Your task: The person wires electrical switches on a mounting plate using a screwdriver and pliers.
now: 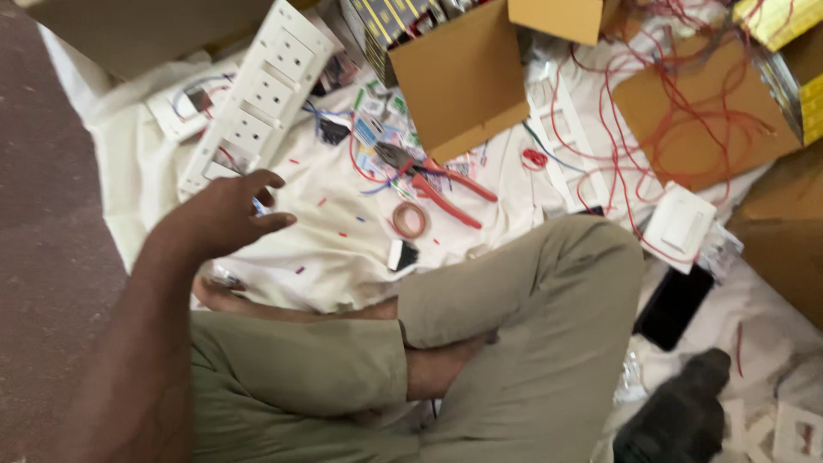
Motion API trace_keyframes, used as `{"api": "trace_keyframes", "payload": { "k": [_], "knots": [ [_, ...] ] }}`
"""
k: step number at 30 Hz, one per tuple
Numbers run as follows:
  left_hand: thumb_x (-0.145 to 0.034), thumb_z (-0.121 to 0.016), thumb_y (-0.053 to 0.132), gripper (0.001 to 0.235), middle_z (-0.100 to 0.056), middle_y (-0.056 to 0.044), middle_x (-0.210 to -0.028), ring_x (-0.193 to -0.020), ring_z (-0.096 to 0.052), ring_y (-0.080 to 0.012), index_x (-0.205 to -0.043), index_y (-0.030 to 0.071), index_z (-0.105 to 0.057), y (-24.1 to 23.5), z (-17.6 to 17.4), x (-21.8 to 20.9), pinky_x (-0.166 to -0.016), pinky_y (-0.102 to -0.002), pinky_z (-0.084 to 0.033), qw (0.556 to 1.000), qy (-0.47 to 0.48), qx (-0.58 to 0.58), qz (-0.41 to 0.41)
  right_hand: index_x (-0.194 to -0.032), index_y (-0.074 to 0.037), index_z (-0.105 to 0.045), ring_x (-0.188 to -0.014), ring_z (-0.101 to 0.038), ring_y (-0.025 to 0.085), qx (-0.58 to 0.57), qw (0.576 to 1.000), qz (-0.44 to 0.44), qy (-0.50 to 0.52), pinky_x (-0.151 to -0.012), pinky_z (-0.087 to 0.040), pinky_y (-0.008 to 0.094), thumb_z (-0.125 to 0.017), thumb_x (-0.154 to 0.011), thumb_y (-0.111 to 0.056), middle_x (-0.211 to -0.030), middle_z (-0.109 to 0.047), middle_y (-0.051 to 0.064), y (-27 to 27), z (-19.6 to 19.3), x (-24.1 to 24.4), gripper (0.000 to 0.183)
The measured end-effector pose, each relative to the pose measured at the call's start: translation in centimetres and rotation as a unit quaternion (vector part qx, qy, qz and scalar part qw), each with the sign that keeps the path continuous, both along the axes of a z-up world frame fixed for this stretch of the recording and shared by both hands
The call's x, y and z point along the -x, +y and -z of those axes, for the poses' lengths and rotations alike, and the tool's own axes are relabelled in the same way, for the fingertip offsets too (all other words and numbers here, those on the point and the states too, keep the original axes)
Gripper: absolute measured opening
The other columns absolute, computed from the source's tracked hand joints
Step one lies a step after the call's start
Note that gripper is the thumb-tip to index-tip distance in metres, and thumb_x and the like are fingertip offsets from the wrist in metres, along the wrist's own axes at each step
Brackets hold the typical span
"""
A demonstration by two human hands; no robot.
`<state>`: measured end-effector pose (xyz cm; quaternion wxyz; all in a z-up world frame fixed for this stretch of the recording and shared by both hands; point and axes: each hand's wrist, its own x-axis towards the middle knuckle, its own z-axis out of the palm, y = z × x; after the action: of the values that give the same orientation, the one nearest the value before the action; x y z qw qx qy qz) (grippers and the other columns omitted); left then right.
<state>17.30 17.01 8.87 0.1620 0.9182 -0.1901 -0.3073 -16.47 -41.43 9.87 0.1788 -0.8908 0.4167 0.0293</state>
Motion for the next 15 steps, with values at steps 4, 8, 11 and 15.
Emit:
{"api": "trace_keyframes", "payload": {
  "k": [4, 8, 11, 15],
  "knots": [
    [-0.084, -0.077, 0.041, 0.061, -0.075, -0.018, -0.108, -0.098, -0.074, -0.0348, -0.131, 0.005, -0.061, 0.1, 0.4, 0.2, -0.085, -0.045, -0.058, 0.999, 0.006, 0.03, -0.02, -0.125, -0.004, -0.067, -0.091, -0.067, 0.029, 0.008, 1.0, 0.015, 0.012, -0.082, -0.053, 0.038, -0.076, -0.096, -0.031, -0.1, -0.071, 0.017, 1.8, 2.5, 5.8, 0.04],
    [-0.083, -0.077, 0.042, 0.061, -0.076, -0.016, -0.109, -0.098, -0.074, -0.034, -0.13, 0.007, -0.062, 0.2, 0.1, 0.0, -0.087, -0.044, -0.057, 1.0, -0.008, 0.018, -0.002, -0.127, -0.005, -0.066, -0.093, -0.068, 0.031, 0.028, 0.999, 0.026, 0.0, -0.084, -0.054, 0.039, -0.076, -0.093, -0.032, -0.103, -0.071, 0.018, 4.1, 5.7, 9.7, 0.044],
    [-0.083, -0.076, 0.042, 0.061, -0.075, -0.015, -0.111, -0.101, -0.073, -0.0338, -0.131, 0.008, -0.061, -0.4, 0.0, -0.2, -0.088, -0.045, -0.056, 1.0, 0.008, 0.011, -0.003, -0.128, -0.006, -0.065, -0.095, -0.069, 0.033, 0.06, 0.997, 0.053, 0.006, -0.085, -0.055, 0.04, -0.077, -0.091, -0.033, -0.104, -0.071, 0.019, 4.5, 5.0, 10.8, 0.047],
    [-0.083, -0.076, 0.042, 0.061, -0.075, -0.015, -0.111, -0.101, -0.072, -0.0345, -0.132, 0.008, -0.061, -0.6, 0.1, 0.0, -0.088, -0.045, -0.056, 1.0, 0.012, 0.009, -0.001, -0.131, -0.008, -0.065, -0.097, -0.07, 0.036, 0.126, 0.991, -0.05, -0.009, -0.087, -0.056, 0.042, -0.078, -0.088, -0.034, -0.107, -0.072, 0.02, 4.4, 6.4, 9.6, 0.051]
  ]
}}
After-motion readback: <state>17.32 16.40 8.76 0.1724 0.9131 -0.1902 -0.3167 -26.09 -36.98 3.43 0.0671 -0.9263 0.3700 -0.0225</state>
